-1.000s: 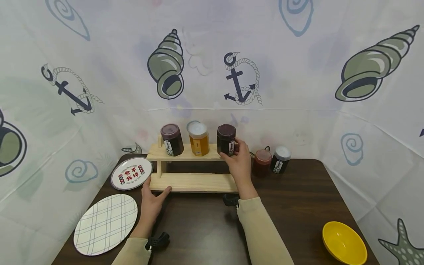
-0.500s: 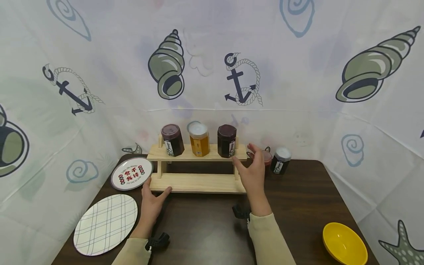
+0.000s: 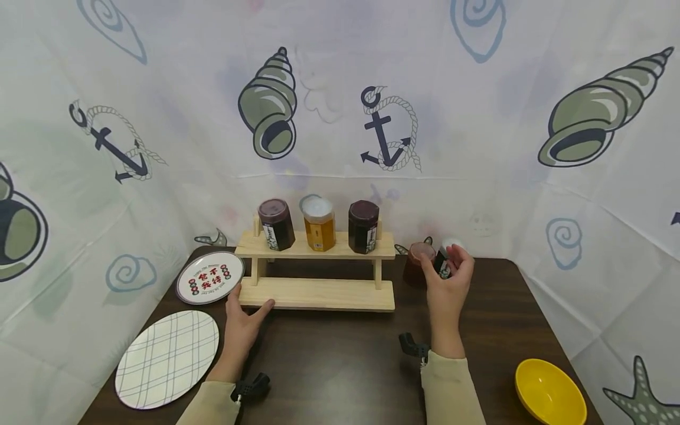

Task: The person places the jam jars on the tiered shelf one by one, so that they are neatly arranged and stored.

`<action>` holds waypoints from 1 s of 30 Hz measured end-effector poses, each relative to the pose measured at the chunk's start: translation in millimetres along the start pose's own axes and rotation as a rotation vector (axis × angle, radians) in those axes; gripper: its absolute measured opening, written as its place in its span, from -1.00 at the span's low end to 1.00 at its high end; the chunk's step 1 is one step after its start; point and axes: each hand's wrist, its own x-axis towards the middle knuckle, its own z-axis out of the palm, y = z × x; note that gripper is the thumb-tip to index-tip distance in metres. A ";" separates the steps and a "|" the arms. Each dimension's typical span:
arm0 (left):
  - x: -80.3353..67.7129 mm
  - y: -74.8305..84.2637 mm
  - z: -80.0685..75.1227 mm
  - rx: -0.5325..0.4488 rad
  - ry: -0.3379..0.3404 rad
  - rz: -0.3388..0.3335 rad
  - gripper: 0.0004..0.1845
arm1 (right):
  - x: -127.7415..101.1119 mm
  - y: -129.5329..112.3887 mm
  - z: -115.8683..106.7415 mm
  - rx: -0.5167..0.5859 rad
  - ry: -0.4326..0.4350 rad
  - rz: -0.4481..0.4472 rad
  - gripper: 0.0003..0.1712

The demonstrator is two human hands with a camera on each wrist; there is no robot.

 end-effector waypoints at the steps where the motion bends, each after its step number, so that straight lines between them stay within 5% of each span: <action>1: 0.0 -0.2 -0.1 -0.001 -0.001 0.003 0.24 | 0.6 5.7 -2.1 -0.007 0.006 -0.002 -0.15; 17: 0.5 0.8 2.0 -0.004 0.003 -0.006 0.22 | -0.9 84.7 -7.1 -0.049 -0.023 0.085 -0.11; 30: 3.7 -2.9 2.9 0.011 0.000 0.006 0.24 | 0.2 99.0 -10.2 -0.061 -0.244 0.168 0.04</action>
